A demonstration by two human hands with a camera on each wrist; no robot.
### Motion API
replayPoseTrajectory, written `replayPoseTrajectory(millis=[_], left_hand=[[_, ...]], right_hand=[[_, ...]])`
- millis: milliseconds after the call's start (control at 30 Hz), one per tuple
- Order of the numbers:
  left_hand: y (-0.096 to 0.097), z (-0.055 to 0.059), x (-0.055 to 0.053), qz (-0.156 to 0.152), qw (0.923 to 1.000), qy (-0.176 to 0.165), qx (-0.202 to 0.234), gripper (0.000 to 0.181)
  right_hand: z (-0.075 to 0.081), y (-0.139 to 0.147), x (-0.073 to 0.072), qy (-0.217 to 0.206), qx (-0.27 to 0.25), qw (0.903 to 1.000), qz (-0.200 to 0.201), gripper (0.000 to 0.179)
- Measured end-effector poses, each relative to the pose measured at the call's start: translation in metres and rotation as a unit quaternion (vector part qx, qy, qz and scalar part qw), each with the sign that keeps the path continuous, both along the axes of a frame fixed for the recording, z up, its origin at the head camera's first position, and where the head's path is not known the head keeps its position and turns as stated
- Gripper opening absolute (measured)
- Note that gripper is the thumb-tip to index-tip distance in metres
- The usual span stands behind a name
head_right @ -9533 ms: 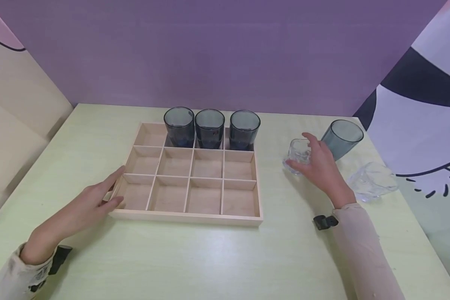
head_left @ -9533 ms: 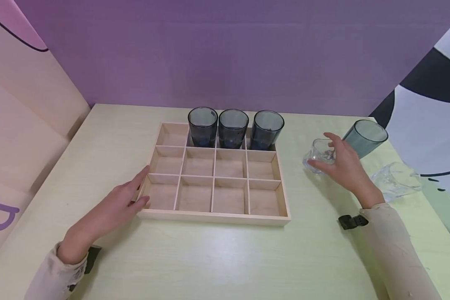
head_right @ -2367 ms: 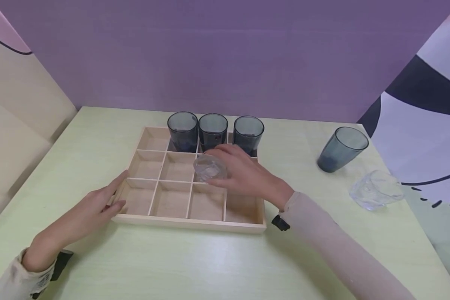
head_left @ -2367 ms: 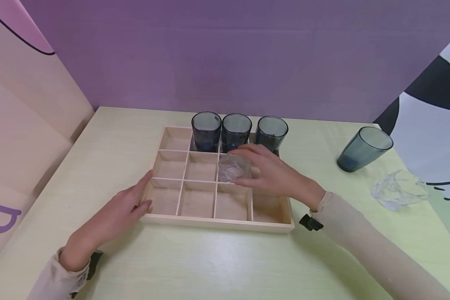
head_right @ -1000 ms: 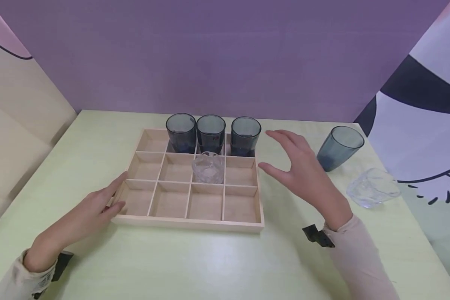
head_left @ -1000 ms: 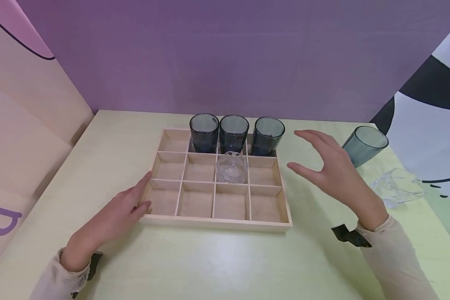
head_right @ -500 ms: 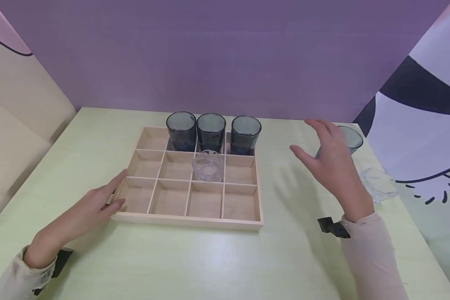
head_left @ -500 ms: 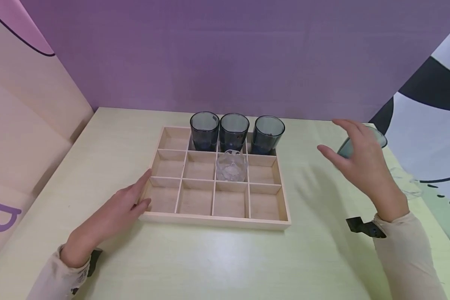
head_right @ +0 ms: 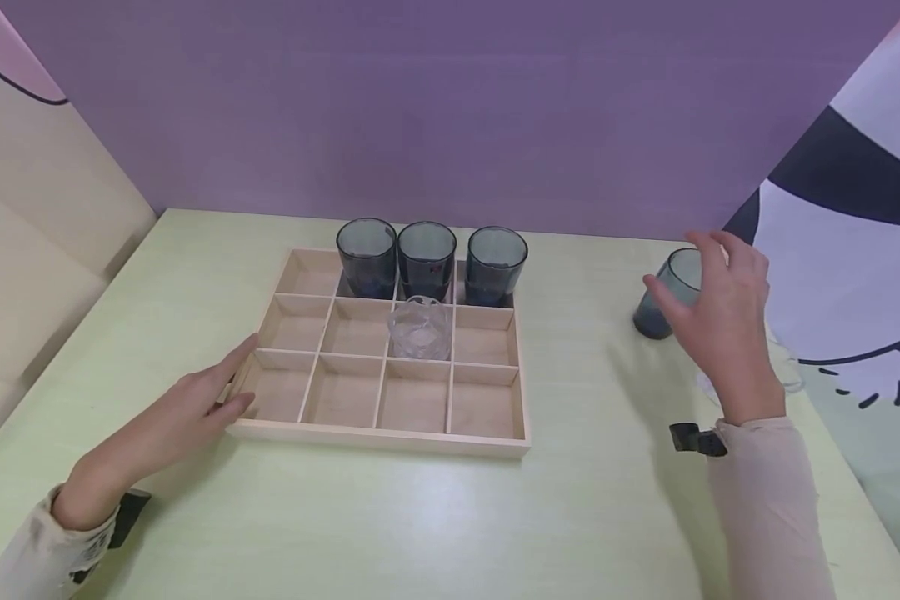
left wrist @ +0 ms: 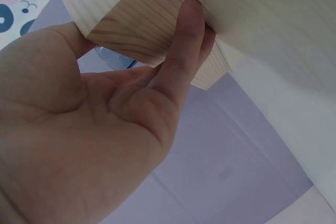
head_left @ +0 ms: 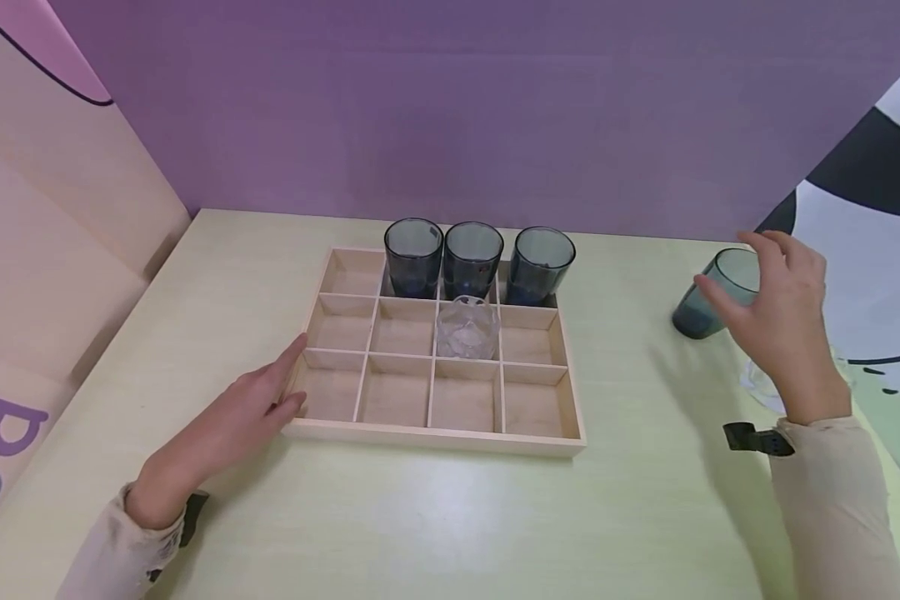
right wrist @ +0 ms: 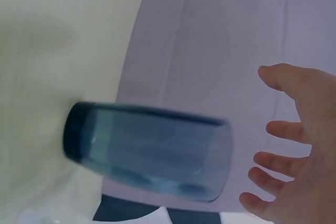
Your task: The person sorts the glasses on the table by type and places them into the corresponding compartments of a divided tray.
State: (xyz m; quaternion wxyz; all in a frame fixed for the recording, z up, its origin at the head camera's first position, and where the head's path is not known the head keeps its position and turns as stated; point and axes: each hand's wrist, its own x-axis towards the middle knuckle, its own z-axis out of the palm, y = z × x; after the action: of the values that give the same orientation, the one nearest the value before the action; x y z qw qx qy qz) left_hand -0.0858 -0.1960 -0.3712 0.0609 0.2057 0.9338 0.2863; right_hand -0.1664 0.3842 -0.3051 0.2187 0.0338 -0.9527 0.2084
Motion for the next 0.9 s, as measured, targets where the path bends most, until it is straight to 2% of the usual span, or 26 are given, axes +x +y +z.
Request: replayPoseTrajectory(millis=[333, 633, 900], left_hand=[[-0.001, 0.0, -0.001, 0.0, 1.0, -0.005, -0.005, 0.072], [0.0, 0.0, -0.001, 0.001, 0.9999, 0.0, -0.012, 0.071], [0.0, 0.001, 0.0, 0.003, 0.9999, -0.007, -0.009, 0.071]], right_hand=[[-0.015, 0.021, -0.007, -0.099, -0.004, 0.9935, -0.057, 0.083], [-0.028, 0.03, -0.014, -0.11, -0.028, 0.9929, -0.037, 0.088], [-0.035, 0.032, -0.019, -0.097, -0.05, 0.9925, -0.055, 0.088]])
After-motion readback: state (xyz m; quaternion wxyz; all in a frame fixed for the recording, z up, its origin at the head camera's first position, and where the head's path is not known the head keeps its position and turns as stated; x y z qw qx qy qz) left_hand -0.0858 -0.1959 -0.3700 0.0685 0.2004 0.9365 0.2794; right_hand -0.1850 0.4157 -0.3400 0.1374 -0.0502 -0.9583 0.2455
